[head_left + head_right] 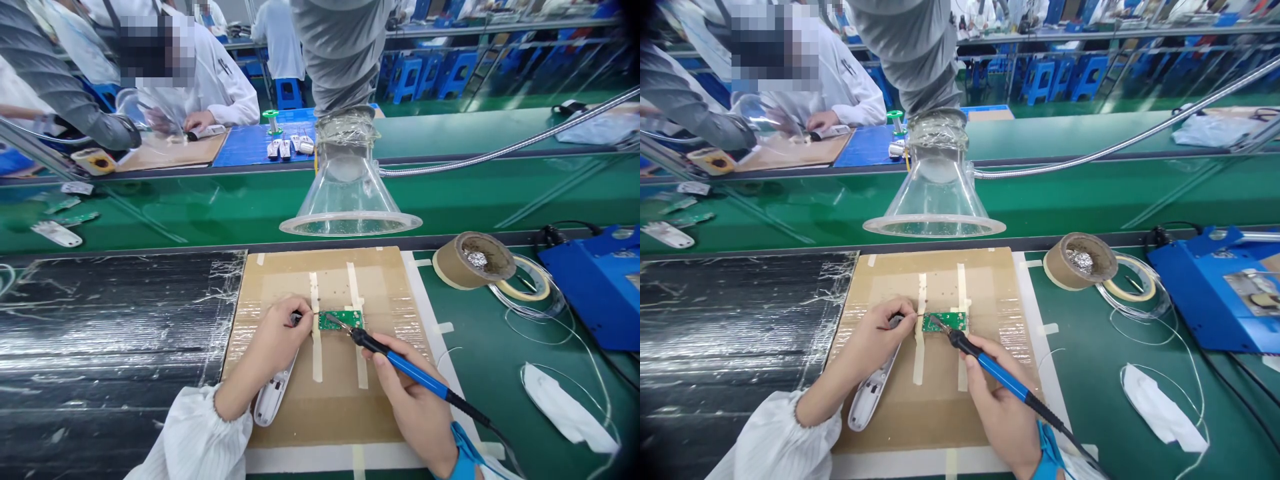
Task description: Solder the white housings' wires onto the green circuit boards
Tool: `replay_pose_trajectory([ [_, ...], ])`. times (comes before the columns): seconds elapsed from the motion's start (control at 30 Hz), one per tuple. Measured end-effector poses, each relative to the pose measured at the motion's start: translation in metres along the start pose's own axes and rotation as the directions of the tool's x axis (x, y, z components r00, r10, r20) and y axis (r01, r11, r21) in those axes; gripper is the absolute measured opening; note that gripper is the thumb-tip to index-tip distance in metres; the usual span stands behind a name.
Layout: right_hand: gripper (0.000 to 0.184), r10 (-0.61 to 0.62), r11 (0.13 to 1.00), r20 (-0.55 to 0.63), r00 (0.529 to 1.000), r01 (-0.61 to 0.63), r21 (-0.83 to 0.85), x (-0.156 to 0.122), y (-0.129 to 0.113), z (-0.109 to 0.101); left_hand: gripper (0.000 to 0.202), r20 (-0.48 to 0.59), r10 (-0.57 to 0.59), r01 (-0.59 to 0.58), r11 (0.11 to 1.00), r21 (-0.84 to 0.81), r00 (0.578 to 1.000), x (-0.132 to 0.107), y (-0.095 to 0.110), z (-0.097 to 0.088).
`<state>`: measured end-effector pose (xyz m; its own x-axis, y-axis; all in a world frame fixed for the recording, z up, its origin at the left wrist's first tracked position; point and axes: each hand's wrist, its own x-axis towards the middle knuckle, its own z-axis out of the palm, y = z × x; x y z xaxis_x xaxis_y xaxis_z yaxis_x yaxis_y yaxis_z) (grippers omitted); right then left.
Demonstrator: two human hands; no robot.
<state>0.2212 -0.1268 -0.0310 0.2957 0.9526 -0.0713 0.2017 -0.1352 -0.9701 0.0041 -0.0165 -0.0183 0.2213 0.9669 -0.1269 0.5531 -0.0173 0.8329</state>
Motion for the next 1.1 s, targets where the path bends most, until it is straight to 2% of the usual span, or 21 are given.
replay_pose_trajectory([
  [0.5,0.026,-0.020,1.000,-0.035,0.999,0.021,0.015,-0.001,0.003,0.000,0.017,0.036,-0.027,0.026,1.000,0.010,0.999,0.002,0.002,-0.003],
  [0.63,0.024,-0.065,0.998,-0.036,0.997,0.065,0.002,0.001,0.010,-0.003,0.019,0.032,0.024,-0.024,1.000,0.003,0.999,0.000,0.000,-0.001],
  [0.73,0.022,-0.158,0.987,-0.007,0.987,0.158,-0.044,0.003,0.017,-0.006,0.017,-0.002,0.100,-0.100,0.995,-0.007,0.995,-0.004,-0.003,-0.002],
  [0.8,0.022,-0.189,0.979,-0.004,0.982,0.188,-0.083,0.003,0.020,-0.008,0.008,0.001,0.140,-0.140,0.988,-0.061,0.990,-0.010,-0.006,-0.007],
  [0.93,0.021,-0.200,0.976,-0.018,0.980,0.197,-0.095,0.003,0.020,-0.008,0.035,0.132,0.171,-0.136,0.961,-0.241,0.976,-0.026,-0.021,-0.030],
  [1.1,0.019,-0.270,0.960,-0.018,0.963,0.268,-0.082,0.004,0.015,-0.006,0.020,0.223,0.199,-0.111,0.928,-0.356,0.954,-0.028,-0.033,-0.058],
])
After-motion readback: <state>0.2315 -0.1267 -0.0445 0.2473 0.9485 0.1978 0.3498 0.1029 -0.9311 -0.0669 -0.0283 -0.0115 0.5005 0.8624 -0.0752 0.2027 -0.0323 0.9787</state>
